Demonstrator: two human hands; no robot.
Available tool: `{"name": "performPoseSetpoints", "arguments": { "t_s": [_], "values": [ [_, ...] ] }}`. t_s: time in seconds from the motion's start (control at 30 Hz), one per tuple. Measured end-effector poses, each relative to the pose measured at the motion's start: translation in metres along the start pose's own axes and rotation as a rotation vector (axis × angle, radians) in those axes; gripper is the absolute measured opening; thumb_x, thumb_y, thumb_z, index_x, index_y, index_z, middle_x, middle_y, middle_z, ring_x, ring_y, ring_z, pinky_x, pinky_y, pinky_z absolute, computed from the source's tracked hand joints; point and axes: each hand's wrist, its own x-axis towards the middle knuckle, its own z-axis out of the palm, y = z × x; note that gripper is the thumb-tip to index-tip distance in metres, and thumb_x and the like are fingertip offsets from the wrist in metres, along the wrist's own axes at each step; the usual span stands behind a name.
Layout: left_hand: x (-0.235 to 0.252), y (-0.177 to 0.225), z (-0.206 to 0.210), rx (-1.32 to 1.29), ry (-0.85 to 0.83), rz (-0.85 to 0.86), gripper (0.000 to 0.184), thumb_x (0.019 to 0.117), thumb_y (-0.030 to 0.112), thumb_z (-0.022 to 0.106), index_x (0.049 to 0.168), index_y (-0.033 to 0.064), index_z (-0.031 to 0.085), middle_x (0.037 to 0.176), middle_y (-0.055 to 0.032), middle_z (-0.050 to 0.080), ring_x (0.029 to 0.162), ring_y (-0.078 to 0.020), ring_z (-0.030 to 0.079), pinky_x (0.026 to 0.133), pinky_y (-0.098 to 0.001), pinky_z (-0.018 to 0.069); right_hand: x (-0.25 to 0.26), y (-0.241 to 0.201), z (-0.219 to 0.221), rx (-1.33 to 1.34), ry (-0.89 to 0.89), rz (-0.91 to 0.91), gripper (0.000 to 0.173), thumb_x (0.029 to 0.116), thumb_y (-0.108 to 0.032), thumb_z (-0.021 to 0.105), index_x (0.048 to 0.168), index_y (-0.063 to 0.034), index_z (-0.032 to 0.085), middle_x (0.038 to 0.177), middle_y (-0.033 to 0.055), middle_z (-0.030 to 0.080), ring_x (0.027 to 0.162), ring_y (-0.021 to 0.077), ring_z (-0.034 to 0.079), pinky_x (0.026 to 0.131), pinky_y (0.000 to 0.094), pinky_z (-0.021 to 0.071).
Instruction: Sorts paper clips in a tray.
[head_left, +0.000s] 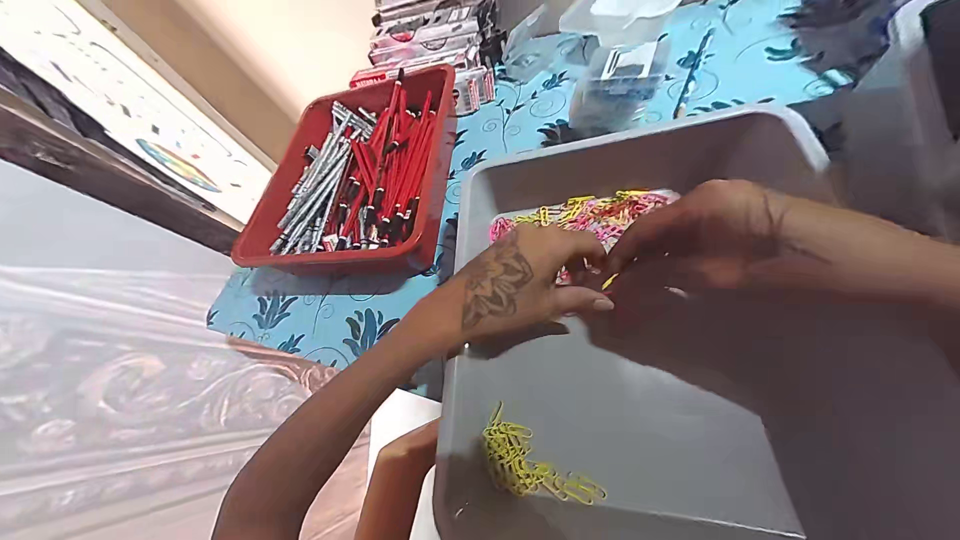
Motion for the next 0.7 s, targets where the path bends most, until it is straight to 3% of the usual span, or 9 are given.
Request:
{"name": "performPoseSetpoints", "arguments": {
  "t_s": [0.1,0.23,0.3,0.37,0.43,0.53,0.6,0.7],
  "values": [
    [0.007,0.001,0.010,0.010,0.067,0.043,0.010,0.0918,0.014,0.070,0.088,0.0056,0.072,0.070,-0.0004,0.065,0.060,-0.0048,0.058,0.055,-0.0219,0.0462,0.002,-0.005,-0.002,0.177,-0.021,0.114,0.007,0.0893,-0.005,0.074,0.085,-0.0113,0.074,0.072,-0.0062,0.070,0.064,-0.0019,0.064,0.058,0.0129,0.0530],
    [0.002,0.005,0.006,-0.020,0.077,0.047,0.016,0.0915,0.009,0.067,0.077,0.0053,0.072,0.063,0.0015,0.062,0.056,0.0009,0.054,0.052,-0.0155,0.0406,0.004,-0.012,-0.002,0.224,-0.014,0.195,0.008,0.0897,-0.002,0.073,0.087,-0.0087,0.072,0.073,-0.0037,0.071,0.065,-0.0002,0.066,0.060,0.0134,0.0542],
    [-0.006,0.006,0.002,0.029,0.023,0.058,0.015,0.0915,0.011,0.067,0.081,0.0056,0.076,0.067,0.0009,0.067,0.059,0.0003,0.058,0.055,-0.0156,0.0443,0.004,-0.010,-0.001,0.174,0.005,0.196,0.008,0.0903,0.000,0.072,0.094,-0.0070,0.071,0.081,-0.0016,0.073,0.072,0.0015,0.070,0.068,0.0153,0.0583],
    [-0.021,0.006,-0.004,0.067,-0.103,0.051,0.019,0.0951,0.020,0.064,0.085,0.0102,0.077,0.069,0.0037,0.067,0.061,-0.0004,0.059,0.056,-0.0180,0.0453,0.001,-0.004,0.001,-0.017,0.063,0.162,0.006,0.0902,-0.002,0.072,0.094,-0.0070,0.073,0.082,-0.0005,0.072,0.072,0.0021,0.067,0.067,0.0173,0.0554],
    [-0.039,0.009,-0.015,0.025,-0.316,0.060,0.023,0.0981,0.026,0.061,0.087,0.0131,0.076,0.072,0.0045,0.068,0.064,-0.0026,0.062,0.056,-0.0212,0.0477,-0.001,0.000,0.001,-0.175,0.093,0.112,0.004,0.0902,-0.003,0.071,0.091,-0.0065,0.073,0.079,0.0008,0.070,0.069,0.0031,0.065,0.063,0.0187,0.0522],
    [-0.058,0.017,-0.026,-0.102,-0.605,0.062,0.022,0.0986,0.023,0.062,0.093,0.0091,0.078,0.079,-0.0012,0.071,0.071,-0.0111,0.067,0.061,-0.0297,0.0527,-0.001,0.003,0.002,-0.280,0.059,0.070,0.005,0.0924,-0.004,0.069,0.092,-0.0060,0.074,0.079,0.0019,0.070,0.068,0.0052,0.064,0.063,0.0209,0.0513],
    [-0.064,0.018,-0.022,-0.057,-0.557,0.078,0.023,0.0986,0.022,0.060,0.101,0.0057,0.076,0.085,-0.0048,0.071,0.076,-0.0161,0.069,0.066,-0.0341,0.0546,0.000,0.005,0.003,-0.337,0.008,0.055,0.008,0.0946,-0.006,0.066,0.095,-0.0085,0.074,0.080,0.0005,0.069,0.069,0.0063,0.064,0.063,0.0238,0.0526],
    [-0.060,0.013,-0.001,0.158,-0.302,0.076,0.027,0.1006,0.024,0.055,0.119,0.0097,0.069,0.088,-0.0025,0.067,0.077,-0.0144,0.065,0.067,-0.0303,0.0539,0.000,0.005,0.003,-0.369,-0.059,0.095,0.016,0.0982,-0.009,0.063,0.106,-0.0122,0.076,0.090,0.0003,0.073,0.077,0.0090,0.067,0.069,0.0291,0.0557]
  ]
}}
